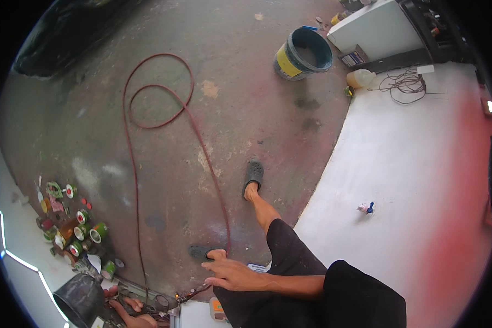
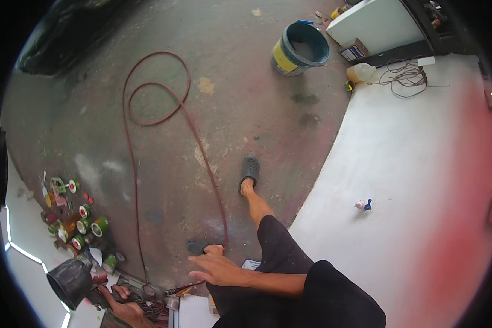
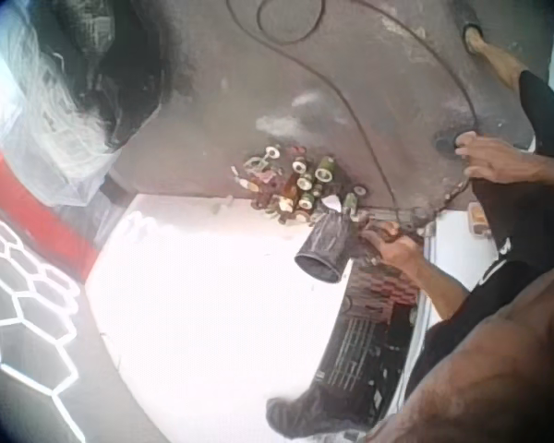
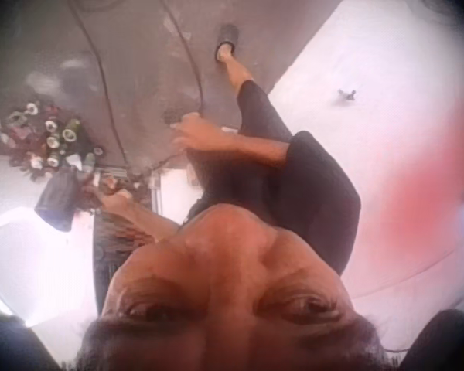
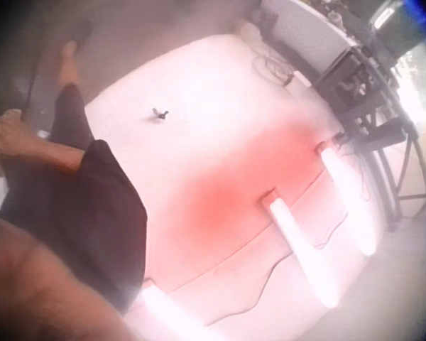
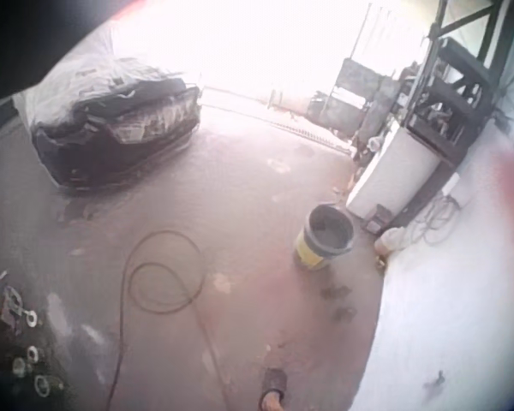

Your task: The person prepares a spray gun, applies paint to a car's rear bumper, and then cleans the spray gun using a solvent and cloth. The person handles paint cans, a spray gun, a hose, and a cleaning cloth during the process.

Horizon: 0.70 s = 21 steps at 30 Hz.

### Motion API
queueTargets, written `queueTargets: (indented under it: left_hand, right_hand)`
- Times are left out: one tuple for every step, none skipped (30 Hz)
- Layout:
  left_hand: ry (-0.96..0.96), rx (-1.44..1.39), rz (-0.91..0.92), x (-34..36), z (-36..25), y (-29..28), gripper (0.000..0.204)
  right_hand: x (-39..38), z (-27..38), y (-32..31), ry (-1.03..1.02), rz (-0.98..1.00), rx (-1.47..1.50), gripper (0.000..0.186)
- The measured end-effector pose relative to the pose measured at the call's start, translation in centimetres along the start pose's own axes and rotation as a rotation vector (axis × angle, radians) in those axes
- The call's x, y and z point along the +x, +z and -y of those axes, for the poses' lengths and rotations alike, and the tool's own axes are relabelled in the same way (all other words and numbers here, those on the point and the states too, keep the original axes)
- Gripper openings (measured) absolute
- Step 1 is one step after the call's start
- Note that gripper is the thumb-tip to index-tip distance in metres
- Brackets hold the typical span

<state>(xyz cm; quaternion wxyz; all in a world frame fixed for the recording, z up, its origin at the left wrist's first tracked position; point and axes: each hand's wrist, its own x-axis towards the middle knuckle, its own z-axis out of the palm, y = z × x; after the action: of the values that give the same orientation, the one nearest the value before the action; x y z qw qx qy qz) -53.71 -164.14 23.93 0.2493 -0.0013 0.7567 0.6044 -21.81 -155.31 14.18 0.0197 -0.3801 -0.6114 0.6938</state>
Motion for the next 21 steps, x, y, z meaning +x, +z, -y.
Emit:
queueTargets:
  left_hand:
    - [0.049, 0.053, 0.008, -2.0, -0.4, 4.9, 0.04]
    - [0.109, 0.108, 0.001, -3.5, -1.0, 9.0, 0.04]
    - [0.107, 0.133, 0.044, -4.0, -0.9, 12.3, 0.037]
    - [0.102, 0.162, 0.086, -4.7, -0.3, 14.5, 0.034]
    - [0.089, 0.188, 0.117, -4.8, 0.7, 16.5, 0.031]
    - [0.085, 0.224, 0.141, -5.0, 1.3, 18.2, 0.028]
    - [0.073, 0.262, 0.151, -4.1, 2.2, 19.6, 0.025]
    - [0.036, 0.301, 0.181, -3.9, 3.0, 21.8, 0.022]
    - [0.036, 0.355, 0.218, -4.2, 2.3, 24.3, 0.021]
    - [0.032, 0.411, 0.261, -4.4, 1.5, 27.8, 0.021]
    - [0.029, 0.472, 0.294, -4.5, 0.5, 30.9, 0.023]
    - [0.052, 0.423, 0.295, -4.7, -0.4, 34.1, 0.026]
    - [0.059, 0.432, 0.337, -4.5, -1.0, 37.0, 0.027]
    - [0.072, 0.448, 0.383, -4.2, -1.3, 39.5, 0.028]
    - [0.07, 0.457, 0.434, -3.7, -1.7, 42.4, 0.029]
    - [0.1, 0.506, 0.469, -3.6, -2.5, 45.6, 0.028]
    - [0.15, 0.524, 0.495, -3.0, -3.3, 48.3, 0.026]
    - [0.185, 0.541, 0.525, -2.1, -3.5, 50.8, 0.024]
    - [0.221, 0.558, 0.556, -1.3, -4.0, 53.6, 0.022]
    - [0.231, 0.529, 0.574, -0.9, -4.3, 56.9, 0.017]
    - [0.234, 0.579, 0.582, 0.4, -4.8, 59.3, 0.02]
  right_hand:
    - [-0.4, -1.6, -3.8, 0.057, -0.11, -0.017, 0.061]
    - [-0.9, -2.7, -8.0, 0.087, -0.216, -0.023, 0.057]
    - [-1.7, -3.5, -12.7, 0.124, -0.328, -0.03, 0.054]
    - [-2.6, -4.1, -17.1, 0.205, -0.425, -0.028, 0.05]
    - [-3.6, -4.2, -21.7, 0.283, -0.522, -0.03, 0.047]
    - [-4.7, -3.9, -26.0, 0.34, -0.491, 0.029, 0.046]
    - [-5.9, -3.4, -29.9, 0.394, -0.455, 0.086, 0.044]
    - [-8.2, -2.9, -32.9, 0.397, -0.4, 0.286, 0.044]
    - [-9.6, -1.8, -35.6, 0.377, -0.321, 0.484, 0.043]
    - [-10.8, -0.4, -38.2, 0.357, -0.243, 0.683, 0.043]
    - [-11.6, 2.4, -40.7, 0.248, -0.114, 0.725, 0.047]
    - [-12.1, 5.4, -43.3, 0.134, 0.014, 0.758, 0.051]
    - [-12.2, 7.3, -45.6, -0.078, 0.192, 0.822, 0.065]
    - [-11.5, 10.4, -47.9, -0.345, 0.281, 0.834, 0.078]
    - [-10.5, 14.0, -49.8, -0.56, 0.315, 0.895, 0.082]
    - [-9.3, 15.9, -51.4, -0.746, 0.449, 0.897, 0.065]
    - [-6.5, 17.9, -53.8, -1.077, 0.495, 0.814, 0.051]
    - [-5.5, 18.2, -56.1, -1.015, 0.446, 0.783, 0.044]
    - [-4.1, 18.9, -59.0, -0.939, 0.273, 0.769, 0.038]
    - [-3.0, 19.7, -61.7, -0.837, 0.104, 0.748, 0.032]
    - [-1.4, 20.8, -64.9, -0.711, -0.187, 0.752, 0.025]
